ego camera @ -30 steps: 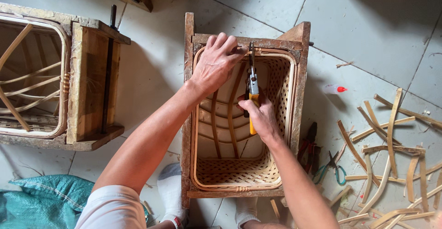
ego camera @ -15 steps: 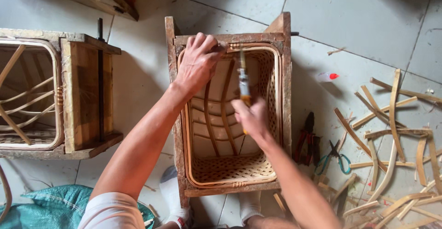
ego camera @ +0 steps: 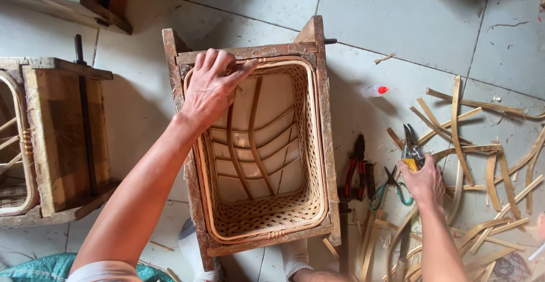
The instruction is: The person sits on the floor weaving rattan strips into a wicker basket frame held in a wooden jig. They trim excess strips with scissors, tuck and press strips along the rim, tap pieces tight with a hammer, and cut ends flush with pliers and a knife.
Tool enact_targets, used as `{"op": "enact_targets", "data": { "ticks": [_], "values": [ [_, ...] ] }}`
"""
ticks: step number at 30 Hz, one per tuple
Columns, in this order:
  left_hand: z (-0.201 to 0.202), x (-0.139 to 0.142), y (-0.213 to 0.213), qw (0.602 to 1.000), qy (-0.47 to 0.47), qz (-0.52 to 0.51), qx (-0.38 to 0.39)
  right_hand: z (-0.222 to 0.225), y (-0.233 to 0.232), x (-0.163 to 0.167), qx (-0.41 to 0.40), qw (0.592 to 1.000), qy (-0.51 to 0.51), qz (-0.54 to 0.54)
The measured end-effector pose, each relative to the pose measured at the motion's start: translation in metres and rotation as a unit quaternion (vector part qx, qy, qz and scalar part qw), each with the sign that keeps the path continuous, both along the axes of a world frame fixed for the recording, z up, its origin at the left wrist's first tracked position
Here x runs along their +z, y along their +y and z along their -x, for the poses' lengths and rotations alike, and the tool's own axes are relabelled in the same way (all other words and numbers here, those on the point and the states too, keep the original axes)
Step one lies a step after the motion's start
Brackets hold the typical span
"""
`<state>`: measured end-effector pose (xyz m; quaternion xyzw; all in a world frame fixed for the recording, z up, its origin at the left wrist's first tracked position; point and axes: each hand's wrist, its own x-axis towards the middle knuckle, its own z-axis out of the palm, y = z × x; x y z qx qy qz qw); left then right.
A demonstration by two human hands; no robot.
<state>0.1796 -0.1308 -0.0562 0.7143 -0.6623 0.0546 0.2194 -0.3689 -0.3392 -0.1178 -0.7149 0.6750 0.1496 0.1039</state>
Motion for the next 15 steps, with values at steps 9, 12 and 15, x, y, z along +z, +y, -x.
{"op": "enact_targets", "data": {
  "ticks": [9,12,15],
  "values": [
    [0.001,-0.019,-0.012,0.993,0.074,0.088,0.011,-0.159,0.033,0.088,0.128,0.883,-0.45,0.052],
    [0.002,-0.019,-0.013,0.988,0.112,0.101,-0.011,-0.263,0.075,0.1,0.088,0.731,-0.601,-0.311],
    [0.003,-0.019,-0.014,0.989,0.11,0.094,-0.003,-0.364,0.089,0.074,-0.082,0.651,-0.633,-0.411]
  ]
}}
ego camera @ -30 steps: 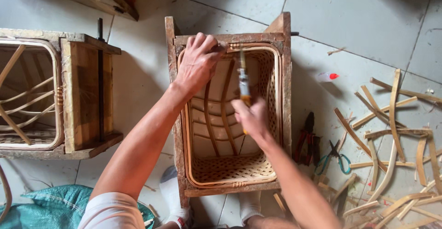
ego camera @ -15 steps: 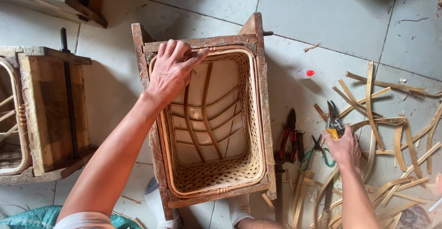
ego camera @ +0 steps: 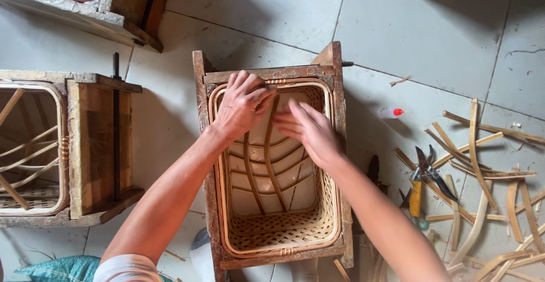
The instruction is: The person sits on the floor weaving rattan strips into a wicker basket frame held in a wooden jig. They trim excess strips with scissors, tuck and press strips along the rim, tap pieces tight with a hammer, and cut ends flush with pliers and a knife.
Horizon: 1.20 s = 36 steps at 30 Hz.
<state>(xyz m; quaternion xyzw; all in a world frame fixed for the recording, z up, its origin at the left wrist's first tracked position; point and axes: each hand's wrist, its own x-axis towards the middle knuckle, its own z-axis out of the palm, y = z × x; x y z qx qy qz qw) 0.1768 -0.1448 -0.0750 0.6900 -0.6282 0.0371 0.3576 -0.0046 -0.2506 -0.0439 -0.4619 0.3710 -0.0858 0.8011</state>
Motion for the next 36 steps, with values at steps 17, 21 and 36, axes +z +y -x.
{"op": "enact_targets", "data": {
  "ticks": [17,21,36],
  "values": [
    [0.001,0.013,0.015,0.998,0.005,-0.053,-0.036,-0.034,-0.001,-0.069,-0.15,0.985,-0.034,-0.078],
    [0.0,0.013,0.016,0.997,0.014,-0.067,-0.029,-0.031,-0.004,-0.066,-0.138,0.986,-0.044,-0.085],
    [-0.003,0.012,0.015,0.998,0.028,-0.054,-0.024,-0.029,-0.005,-0.063,-0.137,0.986,-0.039,-0.087]
  ]
}}
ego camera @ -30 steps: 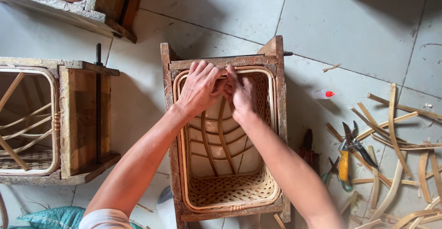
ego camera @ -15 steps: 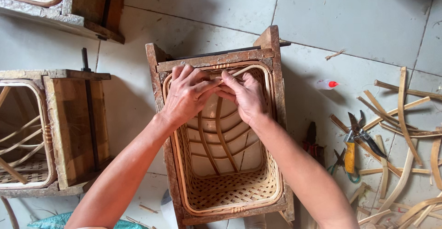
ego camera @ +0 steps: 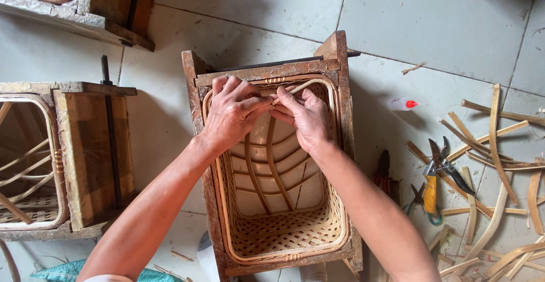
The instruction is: The person sits on the floor weaving rattan strips into a wicker basket frame held in a wooden jig. They trim excess strips with scissors, tuck and press strips along the rim, tap pieces tight with a hammer, and cut ends flush with pliers and a knife.
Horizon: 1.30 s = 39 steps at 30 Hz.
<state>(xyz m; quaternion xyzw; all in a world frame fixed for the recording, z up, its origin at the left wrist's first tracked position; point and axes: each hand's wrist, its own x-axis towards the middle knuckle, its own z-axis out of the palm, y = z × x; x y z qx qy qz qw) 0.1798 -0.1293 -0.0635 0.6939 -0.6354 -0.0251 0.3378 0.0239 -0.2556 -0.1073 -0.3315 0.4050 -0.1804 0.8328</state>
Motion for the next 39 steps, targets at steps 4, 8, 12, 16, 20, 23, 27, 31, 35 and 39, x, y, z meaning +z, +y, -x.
{"op": "enact_targets", "data": {
  "ticks": [4,8,12,16,20,23,27,31,35,39],
  "values": [
    [0.002,0.001,-0.004,1.0,-0.019,0.002,0.006,-0.002,0.004,0.002,-0.022,0.999,0.02,0.029],
    [0.004,0.004,-0.008,0.999,-0.027,-0.036,0.013,-0.004,0.005,0.004,-0.007,0.997,0.051,0.062],
    [0.002,0.003,-0.015,0.999,-0.04,-0.025,-0.007,-0.006,0.003,0.011,0.011,0.994,0.049,0.097],
    [-0.003,-0.005,-0.019,0.993,-0.078,-0.086,-0.037,0.014,-0.006,0.037,0.161,0.951,0.136,0.226],
    [-0.007,-0.011,-0.02,0.992,-0.089,-0.064,-0.063,0.061,-0.033,0.069,0.128,0.631,0.37,0.67],
    [-0.008,-0.01,-0.02,0.988,-0.118,-0.07,-0.068,0.057,-0.07,0.066,0.13,0.479,0.35,0.794],
    [-0.01,-0.004,-0.021,0.988,-0.114,-0.085,-0.066,0.044,-0.095,0.054,0.242,0.747,0.422,0.453],
    [-0.01,-0.001,-0.024,0.988,-0.114,-0.075,-0.068,0.045,-0.094,0.056,0.238,0.781,0.375,0.439],
    [-0.009,0.004,-0.026,0.987,-0.139,-0.058,-0.058,0.051,-0.093,0.067,0.241,0.827,0.31,0.402],
    [-0.009,0.011,-0.026,0.987,-0.093,-0.111,-0.065,0.079,-0.07,0.084,0.287,0.801,0.327,0.411]
  ]
}}
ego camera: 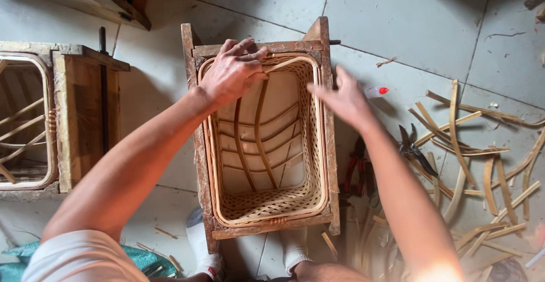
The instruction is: The person sits on the floor weaving rattan strips into a wicker basket frame held in a wooden jig. They trim excess strips with scissors, tuck and press strips along the rim, tap pieces tight with a hammer, and cut ends flush with pliers and a knife.
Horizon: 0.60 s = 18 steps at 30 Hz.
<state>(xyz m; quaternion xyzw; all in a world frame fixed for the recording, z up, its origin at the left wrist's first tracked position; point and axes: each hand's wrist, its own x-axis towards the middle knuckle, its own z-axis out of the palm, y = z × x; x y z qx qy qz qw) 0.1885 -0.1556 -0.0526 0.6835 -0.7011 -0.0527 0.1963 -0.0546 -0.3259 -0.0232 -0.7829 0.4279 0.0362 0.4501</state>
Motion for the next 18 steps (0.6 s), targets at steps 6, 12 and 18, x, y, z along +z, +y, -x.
{"op": "enact_targets", "data": {
  "ticks": [6,12,18],
  "values": [
    [0.005,-0.002,0.01,1.0,0.005,0.016,0.001,0.114,0.09,0.047,0.095,0.959,0.266,0.002],
    [0.004,-0.021,0.016,1.0,-0.016,0.01,0.015,0.146,0.117,0.067,0.464,0.854,0.0,0.235],
    [0.002,-0.021,0.016,0.998,0.049,0.021,0.03,0.099,0.117,0.039,0.64,0.751,0.136,0.092]
  ]
}}
